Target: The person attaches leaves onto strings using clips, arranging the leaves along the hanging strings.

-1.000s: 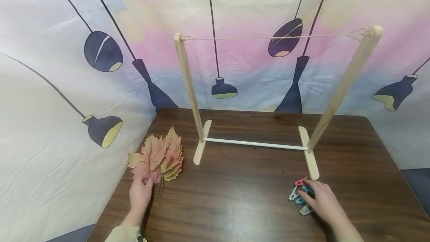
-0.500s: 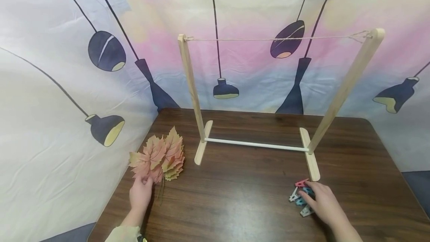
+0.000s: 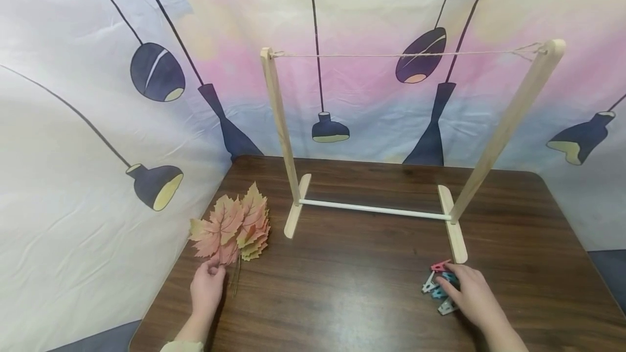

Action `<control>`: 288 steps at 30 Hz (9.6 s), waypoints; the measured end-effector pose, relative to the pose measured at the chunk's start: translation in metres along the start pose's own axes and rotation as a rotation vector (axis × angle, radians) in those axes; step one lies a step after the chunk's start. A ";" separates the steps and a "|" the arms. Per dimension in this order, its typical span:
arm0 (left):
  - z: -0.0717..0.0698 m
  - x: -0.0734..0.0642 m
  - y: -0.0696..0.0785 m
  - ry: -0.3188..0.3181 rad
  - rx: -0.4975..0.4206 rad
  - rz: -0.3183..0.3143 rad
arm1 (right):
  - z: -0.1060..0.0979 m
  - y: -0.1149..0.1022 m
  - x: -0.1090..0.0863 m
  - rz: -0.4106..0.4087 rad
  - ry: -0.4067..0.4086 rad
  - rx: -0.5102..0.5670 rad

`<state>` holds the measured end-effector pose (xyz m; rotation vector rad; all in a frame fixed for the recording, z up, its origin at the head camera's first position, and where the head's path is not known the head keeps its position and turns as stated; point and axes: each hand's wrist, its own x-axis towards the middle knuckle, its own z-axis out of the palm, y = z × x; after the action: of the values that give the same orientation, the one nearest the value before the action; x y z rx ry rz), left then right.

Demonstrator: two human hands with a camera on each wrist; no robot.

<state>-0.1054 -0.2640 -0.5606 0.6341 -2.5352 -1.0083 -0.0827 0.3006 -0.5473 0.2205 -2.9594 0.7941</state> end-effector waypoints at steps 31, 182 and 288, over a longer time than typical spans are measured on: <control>-0.028 0.037 0.036 0.250 -0.078 0.141 | 0.004 0.002 -0.002 -0.027 0.058 -0.012; -0.028 0.056 0.223 0.194 -0.453 0.896 | 0.000 -0.001 0.011 0.160 0.187 0.016; -0.007 0.078 0.358 -0.436 -0.436 0.643 | -0.178 -0.201 0.176 -0.122 0.308 0.346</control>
<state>-0.2671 -0.0760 -0.2911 -0.5443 -2.4373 -1.4668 -0.2197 0.1966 -0.2764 0.2666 -2.4854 1.1970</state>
